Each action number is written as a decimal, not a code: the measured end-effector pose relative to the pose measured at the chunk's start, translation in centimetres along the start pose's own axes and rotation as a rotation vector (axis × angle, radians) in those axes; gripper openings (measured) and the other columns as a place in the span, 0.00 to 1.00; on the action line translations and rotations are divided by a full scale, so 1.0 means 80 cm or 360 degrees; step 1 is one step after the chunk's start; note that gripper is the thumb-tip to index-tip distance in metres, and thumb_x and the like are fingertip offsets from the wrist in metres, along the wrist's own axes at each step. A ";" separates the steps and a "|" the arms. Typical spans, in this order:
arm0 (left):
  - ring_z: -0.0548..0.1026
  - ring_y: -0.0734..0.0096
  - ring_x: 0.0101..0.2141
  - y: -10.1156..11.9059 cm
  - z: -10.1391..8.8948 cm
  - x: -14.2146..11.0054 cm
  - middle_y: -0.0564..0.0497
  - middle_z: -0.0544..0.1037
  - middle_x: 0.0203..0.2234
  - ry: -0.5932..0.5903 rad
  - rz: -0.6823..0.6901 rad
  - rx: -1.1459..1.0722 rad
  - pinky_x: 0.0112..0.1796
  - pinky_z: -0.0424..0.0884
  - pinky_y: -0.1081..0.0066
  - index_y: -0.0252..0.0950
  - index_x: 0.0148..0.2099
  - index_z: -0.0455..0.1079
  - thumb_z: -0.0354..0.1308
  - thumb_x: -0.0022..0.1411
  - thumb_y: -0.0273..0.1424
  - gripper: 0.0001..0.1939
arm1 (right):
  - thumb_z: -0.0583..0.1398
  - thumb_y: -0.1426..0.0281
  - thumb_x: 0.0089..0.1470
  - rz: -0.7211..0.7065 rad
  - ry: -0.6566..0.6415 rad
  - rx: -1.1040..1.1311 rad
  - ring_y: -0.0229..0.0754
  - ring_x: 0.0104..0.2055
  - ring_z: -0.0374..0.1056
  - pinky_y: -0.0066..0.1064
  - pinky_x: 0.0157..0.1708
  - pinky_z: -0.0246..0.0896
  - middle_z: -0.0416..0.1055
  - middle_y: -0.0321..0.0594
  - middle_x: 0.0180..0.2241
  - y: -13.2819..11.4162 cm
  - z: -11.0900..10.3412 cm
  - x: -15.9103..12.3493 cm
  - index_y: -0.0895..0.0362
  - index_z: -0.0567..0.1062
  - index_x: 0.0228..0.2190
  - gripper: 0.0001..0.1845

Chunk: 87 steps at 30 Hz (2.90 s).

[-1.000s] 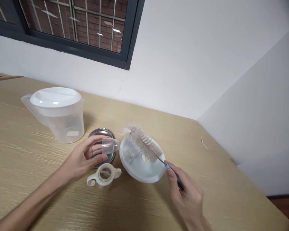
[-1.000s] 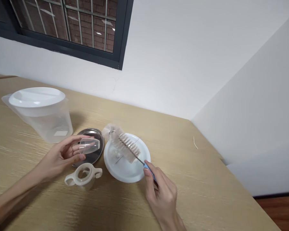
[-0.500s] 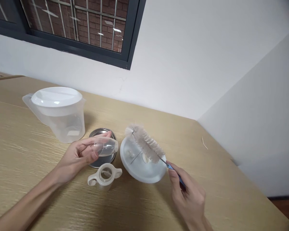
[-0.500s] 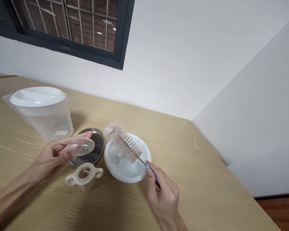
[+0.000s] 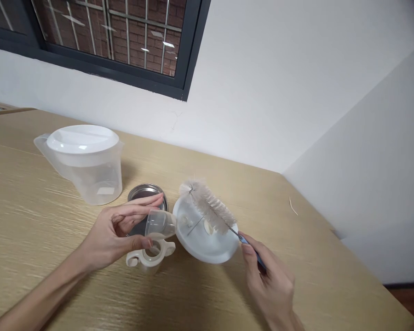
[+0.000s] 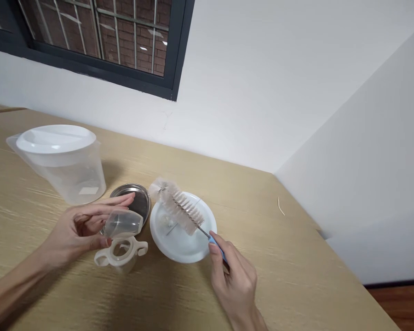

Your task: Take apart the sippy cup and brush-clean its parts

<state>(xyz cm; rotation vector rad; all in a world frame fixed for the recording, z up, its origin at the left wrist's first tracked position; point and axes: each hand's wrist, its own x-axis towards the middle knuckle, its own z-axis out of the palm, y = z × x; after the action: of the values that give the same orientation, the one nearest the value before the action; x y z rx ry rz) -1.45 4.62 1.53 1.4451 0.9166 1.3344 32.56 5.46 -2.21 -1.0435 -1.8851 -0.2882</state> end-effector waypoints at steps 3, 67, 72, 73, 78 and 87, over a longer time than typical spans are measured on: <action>0.65 0.40 0.62 -0.003 0.000 -0.001 0.44 0.67 0.64 -0.0048 -0.0009 -0.0054 0.60 0.63 0.46 0.44 0.50 0.80 0.73 0.50 0.26 0.23 | 0.58 0.74 0.63 -0.0004 0.0001 -0.0005 0.37 0.32 0.76 0.24 0.31 0.70 0.80 0.44 0.36 -0.001 0.000 0.001 0.60 0.77 0.43 0.09; 0.71 0.46 0.51 -0.094 -0.046 0.065 0.38 0.75 0.49 0.0383 -0.0005 0.2164 0.53 0.65 0.52 0.31 0.62 0.64 0.47 0.69 0.43 0.27 | 0.58 0.65 0.63 0.0249 0.0295 0.0002 0.38 0.27 0.76 0.23 0.25 0.70 0.81 0.39 0.33 0.033 -0.003 0.020 0.57 0.80 0.38 0.12; 0.74 0.45 0.50 -0.092 -0.046 0.071 0.37 0.78 0.47 0.0420 -0.0048 0.2264 0.51 0.68 0.53 0.29 0.57 0.68 0.47 0.68 0.42 0.25 | 0.58 0.66 0.63 0.0256 0.0374 0.0069 0.37 0.26 0.75 0.23 0.23 0.69 0.81 0.38 0.32 0.031 -0.005 0.023 0.56 0.80 0.37 0.11; 0.74 0.45 0.50 -0.092 -0.046 0.070 0.37 0.79 0.47 0.0424 -0.0064 0.2272 0.50 0.69 0.53 0.29 0.57 0.68 0.47 0.68 0.42 0.25 | 0.58 0.66 0.63 0.0247 0.0384 0.0074 0.37 0.25 0.75 0.24 0.23 0.69 0.81 0.38 0.32 0.031 -0.006 0.023 0.56 0.80 0.37 0.11; 0.74 0.40 0.51 -0.077 -0.042 0.064 0.33 0.79 0.48 0.0450 -0.0066 0.2330 0.48 0.70 0.51 0.28 0.55 0.69 0.49 0.66 0.42 0.25 | 0.57 0.66 0.64 0.0229 0.0384 0.0085 0.37 0.27 0.75 0.25 0.25 0.70 0.81 0.39 0.33 0.033 -0.006 0.021 0.57 0.79 0.39 0.11; 0.77 0.55 0.48 0.099 0.052 -0.004 0.48 0.81 0.47 -0.0195 0.0543 0.1642 0.46 0.75 0.60 0.49 0.57 0.71 0.55 0.67 0.42 0.18 | 0.58 0.67 0.63 0.0135 0.0387 -0.0005 0.37 0.28 0.77 0.23 0.26 0.70 0.81 0.36 0.33 0.037 -0.002 0.017 0.55 0.78 0.39 0.09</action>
<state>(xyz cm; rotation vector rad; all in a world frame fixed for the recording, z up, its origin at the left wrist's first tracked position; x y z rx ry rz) 2.13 1.45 9.13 2.5201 1.4158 0.9866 34.63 7.94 -1.64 -1.0385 -1.6193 -0.3522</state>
